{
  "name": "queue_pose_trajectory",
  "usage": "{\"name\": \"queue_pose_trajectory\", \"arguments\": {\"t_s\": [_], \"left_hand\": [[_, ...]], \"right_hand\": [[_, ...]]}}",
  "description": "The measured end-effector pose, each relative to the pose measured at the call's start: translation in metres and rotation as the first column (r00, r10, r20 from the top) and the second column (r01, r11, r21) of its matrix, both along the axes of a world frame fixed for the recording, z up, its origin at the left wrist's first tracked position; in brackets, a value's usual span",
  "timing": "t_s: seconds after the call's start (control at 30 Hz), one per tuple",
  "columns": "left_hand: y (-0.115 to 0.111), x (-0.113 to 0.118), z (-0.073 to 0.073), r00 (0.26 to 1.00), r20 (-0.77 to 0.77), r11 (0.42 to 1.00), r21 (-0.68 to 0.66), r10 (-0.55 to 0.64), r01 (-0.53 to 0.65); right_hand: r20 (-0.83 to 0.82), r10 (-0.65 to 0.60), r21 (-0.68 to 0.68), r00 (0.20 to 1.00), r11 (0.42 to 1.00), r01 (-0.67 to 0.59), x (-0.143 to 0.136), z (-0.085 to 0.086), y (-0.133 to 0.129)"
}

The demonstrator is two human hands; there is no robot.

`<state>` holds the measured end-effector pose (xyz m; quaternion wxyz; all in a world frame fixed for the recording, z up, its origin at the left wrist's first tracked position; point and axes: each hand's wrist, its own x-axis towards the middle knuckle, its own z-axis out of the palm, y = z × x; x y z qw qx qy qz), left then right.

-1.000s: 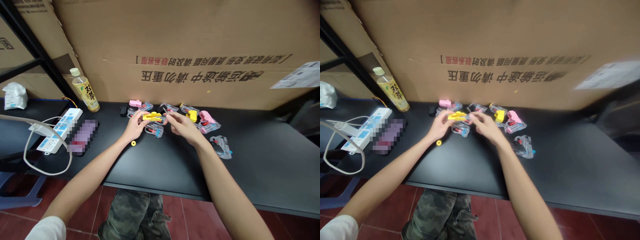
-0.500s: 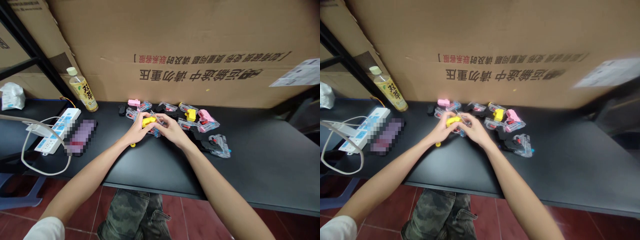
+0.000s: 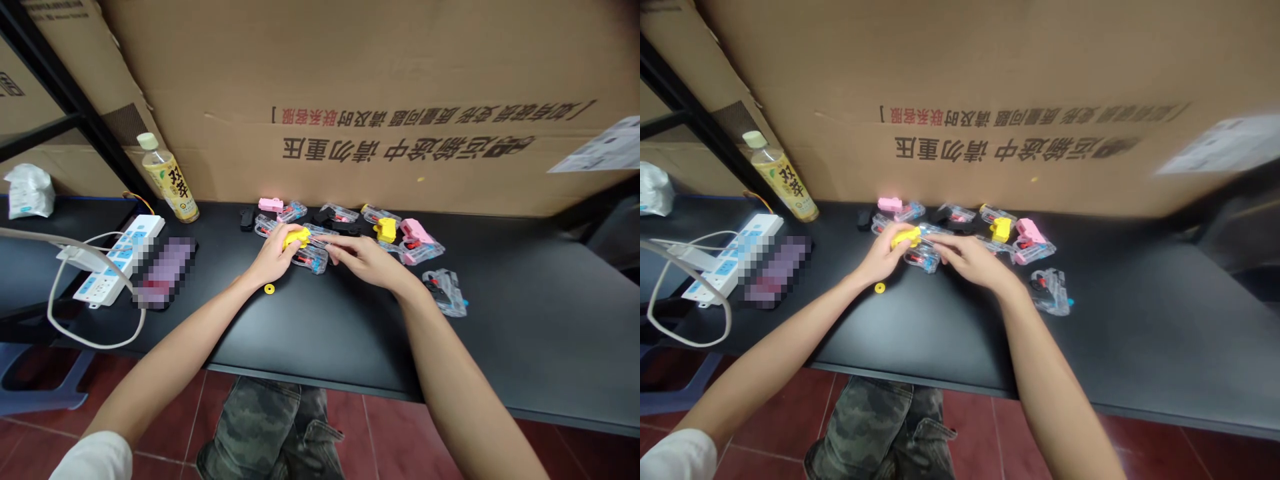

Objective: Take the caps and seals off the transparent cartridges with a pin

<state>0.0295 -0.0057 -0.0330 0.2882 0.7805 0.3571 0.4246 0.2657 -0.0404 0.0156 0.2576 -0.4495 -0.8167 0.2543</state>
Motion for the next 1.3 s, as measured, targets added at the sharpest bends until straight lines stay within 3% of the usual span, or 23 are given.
{"name": "queue_pose_trajectory", "arguments": {"t_s": [0.43, 0.73, 1.07, 1.17, 1.3], "left_hand": [[0.0, 0.0, 0.0, 0.999, -0.042, 0.999, 0.035, 0.012, -0.01], [-0.002, 0.0, -0.005, 0.989, -0.146, 0.99, 0.138, 0.014, 0.006], [-0.016, 0.013, -0.003, 0.986, -0.165, 0.999, 0.048, 0.02, -0.012], [-0.011, 0.01, -0.004, 0.991, -0.117, 0.997, 0.05, 0.071, -0.065], [0.0, 0.001, -0.001, 0.988, -0.05, 0.989, 0.007, 0.147, -0.147]], "right_hand": [[0.071, 0.032, 0.071, 0.997, 0.997, -0.037, 0.002, 0.003, 0.0], [0.124, 0.011, 0.141, 0.992, 0.99, -0.029, -0.007, -0.001, -0.003], [0.141, 0.016, 0.141, 0.99, 0.989, -0.036, -0.017, -0.012, -0.004], [0.081, -0.041, 0.152, 0.996, 0.988, 0.028, -0.013, -0.015, 0.0], [-0.026, -0.252, 0.139, 0.967, 0.957, 0.253, 0.0, -0.021, 0.01]]}}
